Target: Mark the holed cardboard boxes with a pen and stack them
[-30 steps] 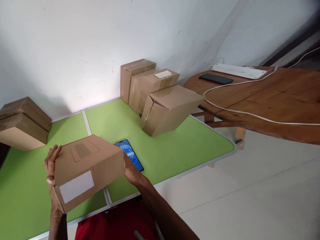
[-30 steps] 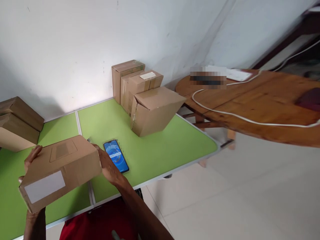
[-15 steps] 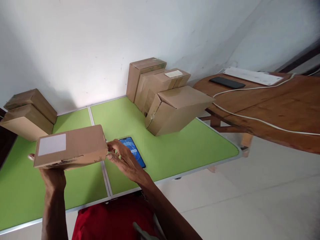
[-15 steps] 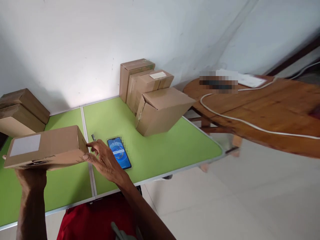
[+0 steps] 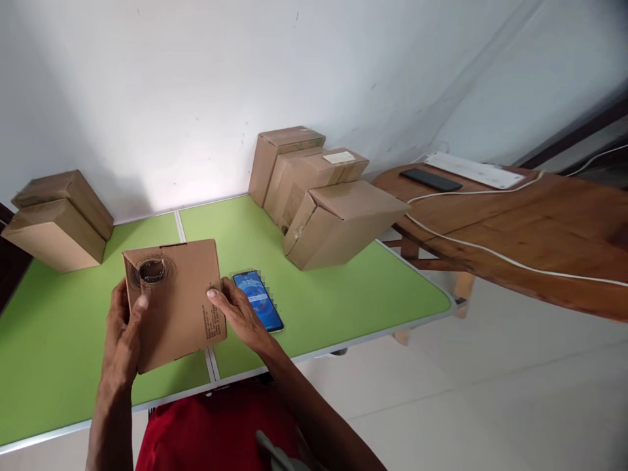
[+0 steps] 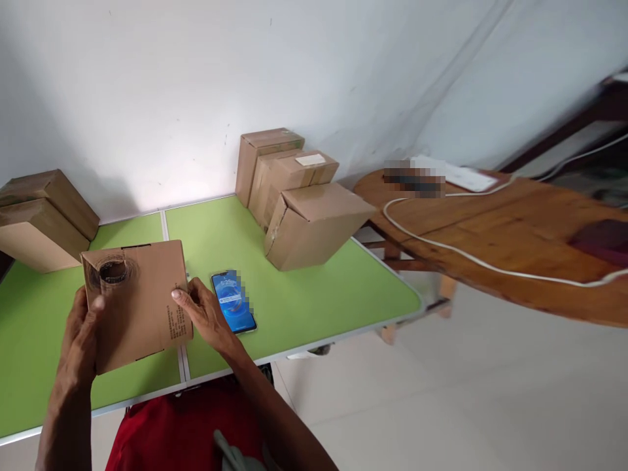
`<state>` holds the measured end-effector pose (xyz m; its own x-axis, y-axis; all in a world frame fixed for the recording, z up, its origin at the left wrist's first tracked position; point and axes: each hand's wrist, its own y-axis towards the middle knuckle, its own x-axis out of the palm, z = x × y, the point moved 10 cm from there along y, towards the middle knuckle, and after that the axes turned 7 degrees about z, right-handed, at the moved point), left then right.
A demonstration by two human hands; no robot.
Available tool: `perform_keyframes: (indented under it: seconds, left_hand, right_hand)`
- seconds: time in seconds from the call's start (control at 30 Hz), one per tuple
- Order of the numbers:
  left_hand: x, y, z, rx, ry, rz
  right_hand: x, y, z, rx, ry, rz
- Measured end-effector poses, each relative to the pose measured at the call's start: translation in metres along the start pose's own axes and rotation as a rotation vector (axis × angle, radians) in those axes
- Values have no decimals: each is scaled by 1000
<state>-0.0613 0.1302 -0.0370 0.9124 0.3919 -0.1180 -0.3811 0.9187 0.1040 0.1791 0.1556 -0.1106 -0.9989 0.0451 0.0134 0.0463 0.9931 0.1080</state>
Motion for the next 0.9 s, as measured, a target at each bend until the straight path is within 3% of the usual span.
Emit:
perform_keyframes:
  seconds: [0.1, 0.2, 0.33, 0.53, 0.67, 0.8, 0.9]
  left_hand:
    - [-9, 1, -23, -151, 31, 12]
    - [-9, -5, -29, -136, 112, 27]
    - [-3, -23, -23, -47, 198, 78]
    - [-16, -44, 0, 126, 357, 201]
    - [-20, -55, 17, 250, 393, 273]
    - [-24, -57, 21, 263, 434, 306]
    - [-36, -49, 7, 166, 499, 267]
  right_hand:
    - [9, -6, 11, 65, -17, -48]
    - [13, -8, 4, 126, 63, 5]
    - [11, -3, -26, 98, -20, 188]
    - [23, -6, -49, 120, -73, 137]
    - [23, -14, -58, 63, -59, 177]
    - [28, -17, -53, 34, -157, 226]
    - [47, -14, -47, 5, -246, 184]
